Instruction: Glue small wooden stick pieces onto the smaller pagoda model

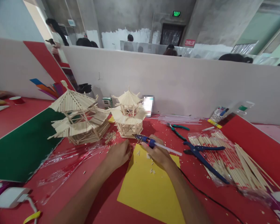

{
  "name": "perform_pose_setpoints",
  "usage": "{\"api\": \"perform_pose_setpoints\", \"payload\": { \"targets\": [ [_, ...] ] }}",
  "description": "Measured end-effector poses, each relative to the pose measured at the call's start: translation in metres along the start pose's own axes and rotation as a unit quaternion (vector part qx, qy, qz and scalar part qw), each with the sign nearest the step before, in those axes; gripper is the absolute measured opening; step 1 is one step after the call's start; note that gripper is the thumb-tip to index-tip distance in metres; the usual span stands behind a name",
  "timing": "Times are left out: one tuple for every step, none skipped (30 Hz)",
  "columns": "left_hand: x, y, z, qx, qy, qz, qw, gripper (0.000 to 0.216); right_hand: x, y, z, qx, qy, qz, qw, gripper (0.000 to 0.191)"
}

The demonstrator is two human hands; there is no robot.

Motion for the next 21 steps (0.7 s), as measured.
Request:
{"api": "perform_pose_setpoints", "payload": {
  "targets": [
    [0.000,0.000,0.001,-0.001,0.000,0.001,1.000,0.024,-0.001,-0.006,0.002,0.031,0.014,-0.025,0.999,0.034],
    [0.001,0.000,0.002,-0.003,-0.001,0.004,1.000,0.023,-0.004,-0.013,0.005,0.065,0.044,-0.053,0.995,0.035],
    [0.001,0.000,0.003,-0.006,0.000,0.006,1.000,0.021,-0.006,-0.020,0.008,0.097,0.080,-0.091,0.988,0.037],
    [0.002,0.000,0.003,-0.013,-0.002,0.005,1.000,0.020,-0.009,-0.027,0.011,0.132,0.101,-0.129,0.978,0.040],
    [0.003,-0.001,0.003,-0.020,-0.005,0.007,1.000,0.020,-0.011,-0.032,0.015,0.162,0.117,-0.147,0.969,0.041],
    [0.004,-0.001,0.003,-0.024,-0.010,0.010,1.000,0.019,-0.012,-0.035,0.020,0.185,0.138,-0.155,0.961,0.042],
    [0.005,-0.002,0.003,-0.028,-0.010,0.010,1.000,0.020,-0.012,-0.036,0.024,0.197,0.145,-0.161,0.956,0.040],
    [0.006,-0.003,0.002,-0.029,-0.013,0.011,0.999,0.020,-0.011,-0.037,0.029,0.197,0.141,-0.160,0.957,0.035],
    [0.007,-0.004,0.001,-0.032,-0.019,0.008,0.999,0.020,-0.008,-0.036,0.033,0.189,0.136,-0.154,0.960,0.031],
    [0.008,-0.004,0.000,-0.035,-0.029,0.006,0.999,0.021,-0.006,-0.036,0.037,0.176,0.127,-0.148,0.965,0.030],
    [0.009,-0.005,-0.001,-0.039,-0.034,0.000,0.999,0.021,-0.003,-0.037,0.040,0.160,0.121,-0.150,0.968,0.030],
    [0.010,-0.005,-0.003,-0.041,-0.039,-0.004,0.998,0.021,0.000,-0.039,0.042,0.144,0.116,-0.155,0.970,0.029],
    [0.010,-0.004,-0.005,-0.044,-0.048,-0.006,0.998,0.022,0.003,-0.043,0.043,0.128,0.110,-0.165,0.972,0.026],
    [0.011,-0.003,-0.007,-0.053,-0.060,-0.013,0.997,0.021,0.005,-0.048,0.044,0.111,0.103,-0.175,0.973,0.024],
    [0.013,-0.001,-0.010,-0.065,-0.074,-0.021,0.995,0.022,0.007,-0.054,0.045,0.090,0.091,-0.178,0.976,0.024],
    [0.014,0.001,-0.013,-0.078,-0.091,-0.030,0.992,0.022,0.008,-0.060,0.046,0.063,0.074,-0.177,0.979,0.025],
    [0.015,0.004,-0.016,-0.092,-0.111,-0.043,0.989,0.021,0.009,-0.065,0.046,0.031,0.059,-0.171,0.983,0.026],
    [0.016,0.007,-0.019,-0.102,-0.129,-0.047,0.985,0.020,0.009,-0.071,0.047,-0.005,0.042,-0.169,0.985,0.026],
    [0.016,0.009,-0.021,-0.112,-0.146,-0.054,0.982,0.020,0.009,-0.076,0.048,-0.036,0.028,-0.169,0.985,0.027],
    [0.017,0.011,-0.022,-0.119,-0.161,-0.062,0.978,0.020,0.009,-0.080,0.048,-0.062,0.020,-0.169,0.984,0.027],
    [0.017,0.013,-0.024,-0.121,-0.169,-0.069,0.976,0.022,0.008,-0.084,0.047,-0.080,0.009,-0.166,0.983,0.028]
  ]
}}
Point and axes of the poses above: each hand's wrist, its own x-axis towards the middle knuckle, its own z-axis out of the back of the hand, y = z × x, the point moved 2 cm from there along x, towards the middle knuckle, and after that the axes turned 2 degrees about y, right-handed, at the moved point
